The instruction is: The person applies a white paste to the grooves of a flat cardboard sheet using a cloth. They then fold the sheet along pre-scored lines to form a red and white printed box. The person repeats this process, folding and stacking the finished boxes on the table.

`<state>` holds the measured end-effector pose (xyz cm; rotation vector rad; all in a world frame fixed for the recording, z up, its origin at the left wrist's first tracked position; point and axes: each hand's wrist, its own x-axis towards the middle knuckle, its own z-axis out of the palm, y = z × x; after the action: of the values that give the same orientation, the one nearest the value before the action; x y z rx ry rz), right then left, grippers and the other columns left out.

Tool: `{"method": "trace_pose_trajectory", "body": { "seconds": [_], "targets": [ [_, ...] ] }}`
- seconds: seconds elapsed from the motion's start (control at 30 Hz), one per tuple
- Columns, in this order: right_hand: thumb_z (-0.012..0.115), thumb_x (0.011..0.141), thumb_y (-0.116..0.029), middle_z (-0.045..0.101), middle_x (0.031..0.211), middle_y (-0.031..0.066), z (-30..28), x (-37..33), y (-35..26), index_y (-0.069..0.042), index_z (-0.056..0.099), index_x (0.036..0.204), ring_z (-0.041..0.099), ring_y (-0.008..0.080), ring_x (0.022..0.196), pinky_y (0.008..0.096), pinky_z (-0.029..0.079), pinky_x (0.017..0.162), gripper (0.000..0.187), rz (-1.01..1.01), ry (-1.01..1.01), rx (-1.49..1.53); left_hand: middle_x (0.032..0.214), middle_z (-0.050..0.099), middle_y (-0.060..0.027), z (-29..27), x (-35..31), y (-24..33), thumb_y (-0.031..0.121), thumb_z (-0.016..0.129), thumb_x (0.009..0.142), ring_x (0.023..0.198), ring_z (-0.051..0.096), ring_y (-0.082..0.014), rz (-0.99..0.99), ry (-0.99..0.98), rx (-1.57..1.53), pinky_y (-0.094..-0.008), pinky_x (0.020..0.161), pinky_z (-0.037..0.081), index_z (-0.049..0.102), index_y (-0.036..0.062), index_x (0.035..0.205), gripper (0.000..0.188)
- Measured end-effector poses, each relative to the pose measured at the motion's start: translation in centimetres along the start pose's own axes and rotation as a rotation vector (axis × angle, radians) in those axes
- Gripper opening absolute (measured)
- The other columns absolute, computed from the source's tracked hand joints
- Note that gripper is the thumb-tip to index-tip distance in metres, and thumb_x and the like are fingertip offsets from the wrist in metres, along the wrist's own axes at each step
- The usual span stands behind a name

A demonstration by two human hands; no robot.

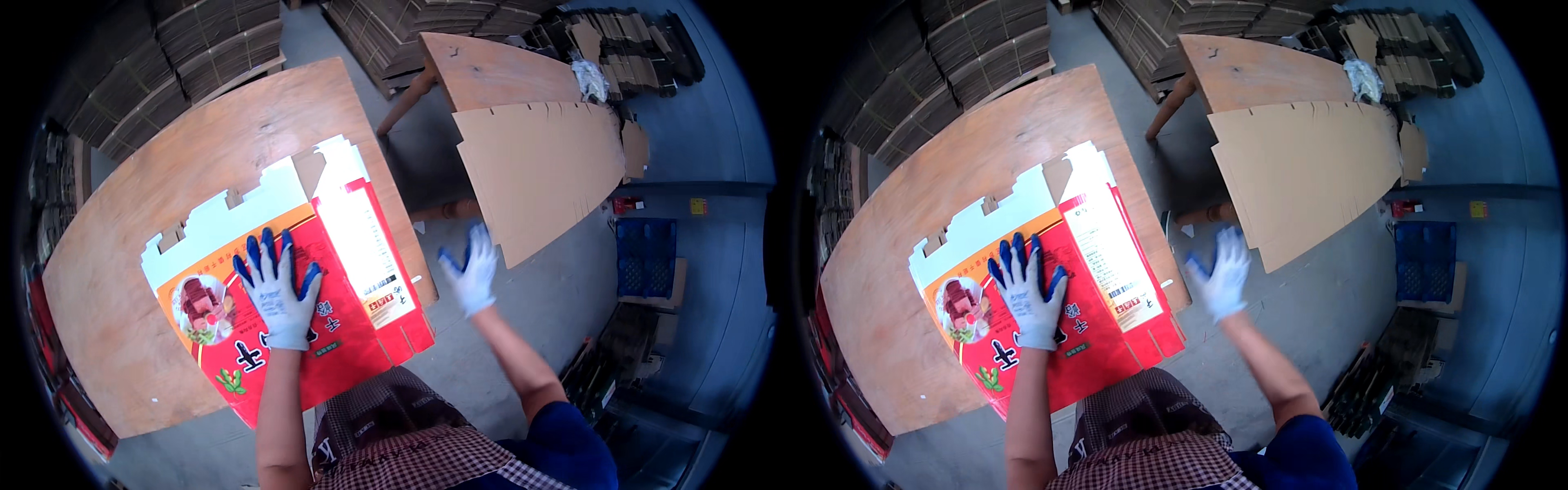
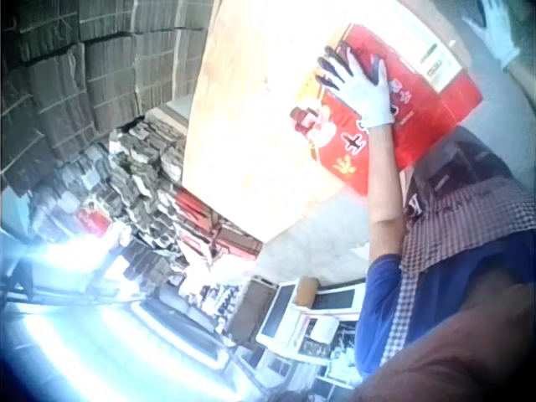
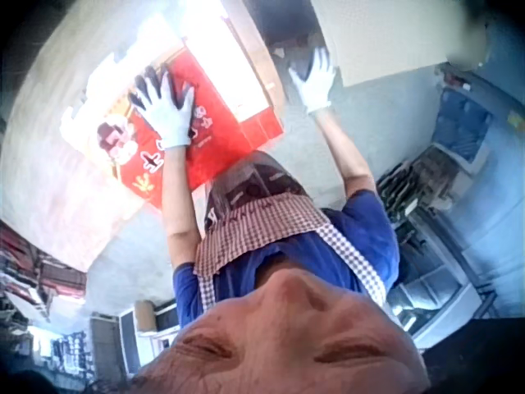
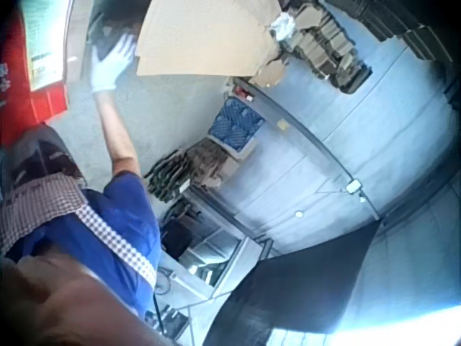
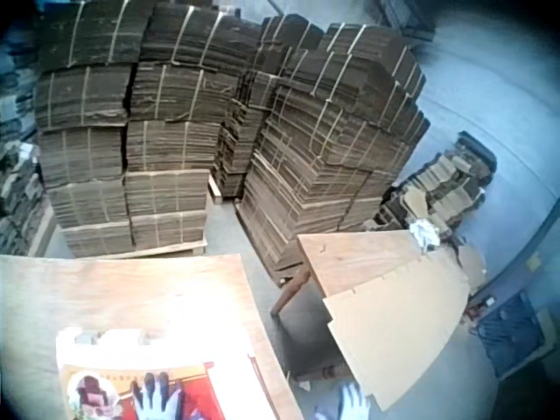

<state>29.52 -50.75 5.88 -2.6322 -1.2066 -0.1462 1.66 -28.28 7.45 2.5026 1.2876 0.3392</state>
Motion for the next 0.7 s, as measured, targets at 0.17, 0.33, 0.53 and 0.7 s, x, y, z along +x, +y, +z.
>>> {"method": "trace_pose_trajectory", "body": {
  "seconds": [0.17, 0.33, 0.53, 0.7],
  "targets": [
    [0.078, 0.081, -0.047, 0.02, 0.166, 0.0159, -0.8, 7.4, 8.6, -0.011, 0.015, 0.161, 0.028, 0.0469, 0.147, 0.061, 0.03, 0.116, 0.108, 0.347, -0.485, -0.491, 0.162, 0.032, -0.0163, -2.6, -3.3, -5.0, 0.039, 0.072, 0.088, 0.15, 0.026, -0.039, -0.203, 0.266, 0.19, -0.055, 0.121, 0.015, 0.044, 0.0136, 0.152, 0.074],
    [0.06, 0.095, -0.027, 0.037, 0.158, 0.0185, -1.7, 7.2, 11.9, -0.009, 0.023, 0.159, 0.049, 0.044, 0.134, 0.0598, 0.047, 0.102, 0.076, 0.201, -0.561, -0.449, 0.16, 0.031, -0.0245, -2.1, -8.9, -14.3, 0.042, 0.066, 0.094, 0.142, 0.037, -0.0441, -0.561, 0.272, 0.058, -0.0488, 0.114, 0.034, 0.031, 0.021, 0.159, 0.077],
    [0.053, 0.1, -0.01, 0.065, 0.128, 0.0221, -20.5, 9.6, 0.2, -0.007, 0.049, 0.147, 0.068, 0.0358, 0.111, 0.0442, 0.054, 0.092, 0.047, -0.028, -0.033, -0.167, 0.159, 0.032, -0.0254, -1.5, -8.8, -13.6, 0.047, 0.06, 0.097, 0.14, 0.039, -0.047, -0.632, 0.243, 0.236, -0.0513, 0.113, 0.036, 0.034, 0.0188, 0.158, 0.072],
    [0.05, 0.104, -0.024, 0.057, 0.143, 0.0171, -37.8, 8.3, -5.9, -0.003, 0.049, 0.146, 0.06, 0.0278, 0.128, 0.0396, 0.052, 0.101, 0.047, 0.005, 0.108, 0.453, 0.16, 0.035, -0.0185, -1.9, -8.4, -13.0, 0.032, 0.065, 0.094, 0.146, 0.031, -0.0443, -0.404, 0.314, 0.199, -0.055, 0.121, 0.022, 0.049, 0.0116, 0.148, 0.059]
  ]
}}
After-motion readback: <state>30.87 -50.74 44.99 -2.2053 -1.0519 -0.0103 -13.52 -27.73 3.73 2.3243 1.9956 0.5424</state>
